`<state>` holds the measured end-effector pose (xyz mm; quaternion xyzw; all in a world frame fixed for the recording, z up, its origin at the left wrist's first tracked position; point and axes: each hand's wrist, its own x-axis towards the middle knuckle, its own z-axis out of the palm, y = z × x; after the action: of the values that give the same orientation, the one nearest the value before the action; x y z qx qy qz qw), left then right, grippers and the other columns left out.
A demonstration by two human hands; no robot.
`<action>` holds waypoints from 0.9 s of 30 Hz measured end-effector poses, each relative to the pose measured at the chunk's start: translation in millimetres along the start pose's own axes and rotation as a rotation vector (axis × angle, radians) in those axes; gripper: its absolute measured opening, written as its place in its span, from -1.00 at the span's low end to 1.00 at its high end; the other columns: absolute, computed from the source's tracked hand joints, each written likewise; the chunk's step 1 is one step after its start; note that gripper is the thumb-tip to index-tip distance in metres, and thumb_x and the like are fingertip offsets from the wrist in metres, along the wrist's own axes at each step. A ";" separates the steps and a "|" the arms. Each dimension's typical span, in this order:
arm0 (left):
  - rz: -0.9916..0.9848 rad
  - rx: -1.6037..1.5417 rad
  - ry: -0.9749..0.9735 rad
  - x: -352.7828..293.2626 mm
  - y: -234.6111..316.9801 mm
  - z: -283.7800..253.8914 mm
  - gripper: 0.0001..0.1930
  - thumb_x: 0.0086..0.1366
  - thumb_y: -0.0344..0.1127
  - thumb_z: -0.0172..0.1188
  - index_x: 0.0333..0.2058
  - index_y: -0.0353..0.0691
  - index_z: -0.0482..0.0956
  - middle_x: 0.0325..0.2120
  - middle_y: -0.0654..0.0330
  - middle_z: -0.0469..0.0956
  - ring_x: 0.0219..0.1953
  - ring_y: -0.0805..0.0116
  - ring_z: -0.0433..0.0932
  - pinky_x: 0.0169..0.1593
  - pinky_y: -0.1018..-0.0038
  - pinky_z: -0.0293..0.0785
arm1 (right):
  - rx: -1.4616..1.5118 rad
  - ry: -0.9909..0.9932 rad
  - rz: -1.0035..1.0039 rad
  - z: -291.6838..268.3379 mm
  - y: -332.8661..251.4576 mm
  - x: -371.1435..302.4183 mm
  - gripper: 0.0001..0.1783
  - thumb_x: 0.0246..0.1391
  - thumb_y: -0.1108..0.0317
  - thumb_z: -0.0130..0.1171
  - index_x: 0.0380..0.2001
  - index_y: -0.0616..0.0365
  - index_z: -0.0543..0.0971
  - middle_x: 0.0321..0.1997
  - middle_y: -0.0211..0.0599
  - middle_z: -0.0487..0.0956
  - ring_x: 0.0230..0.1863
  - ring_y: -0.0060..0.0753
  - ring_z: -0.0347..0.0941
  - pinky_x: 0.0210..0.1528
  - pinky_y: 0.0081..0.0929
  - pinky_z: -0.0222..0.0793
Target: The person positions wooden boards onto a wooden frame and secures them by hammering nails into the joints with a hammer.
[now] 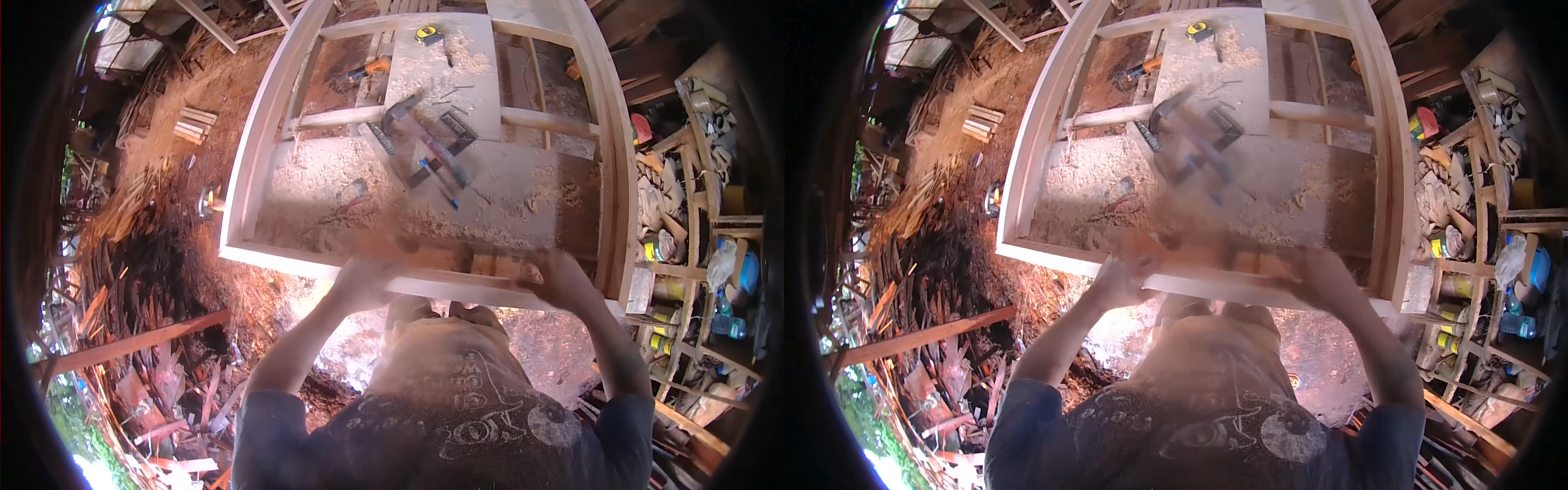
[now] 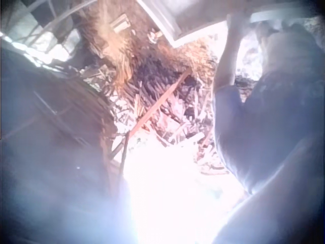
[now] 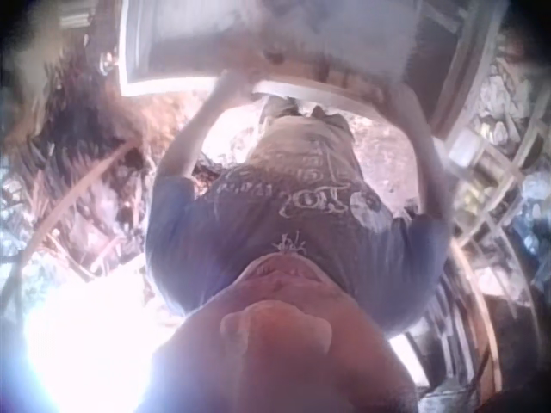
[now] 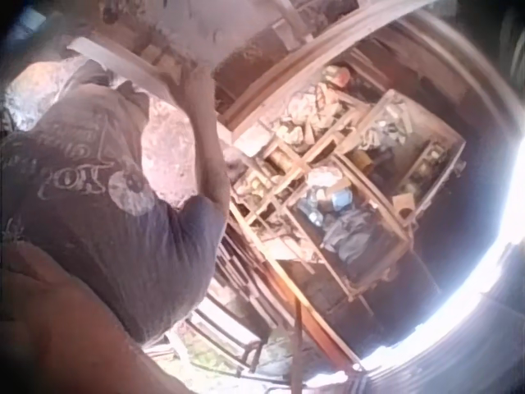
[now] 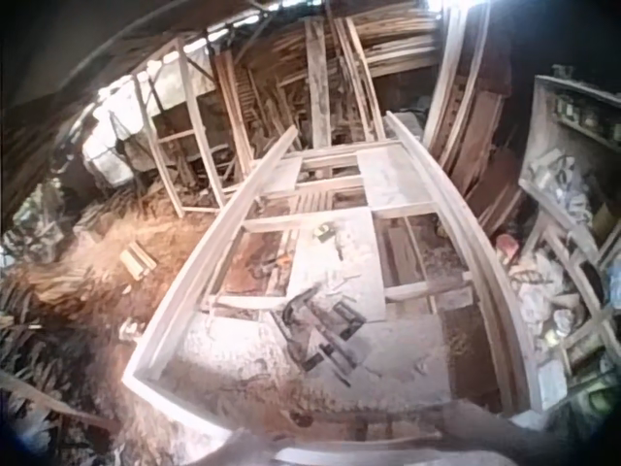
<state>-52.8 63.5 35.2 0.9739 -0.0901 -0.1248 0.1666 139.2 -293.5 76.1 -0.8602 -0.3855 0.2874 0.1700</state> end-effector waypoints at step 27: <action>0.062 0.011 -0.270 24.5 9.7 -4.3 -0.50 0.28 0.08 0.29 0.00 -0.20 0.55 -0.11 -0.05 0.61 -0.08 -0.02 0.62 -0.02 0.12 0.54 | 1.074 0.586 0.536 -31.2 -76.3 35.1 -0.57 0.01 0.32 0.30 -0.01 0.16 0.55 -0.51 -0.43 0.50 -0.53 -0.60 0.47 -0.52 -0.55 0.37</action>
<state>-29.6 50.4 37.3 0.9459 -0.1426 -0.2490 0.1512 134.4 -219.9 126.8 -0.7647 0.1005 0.2264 0.5950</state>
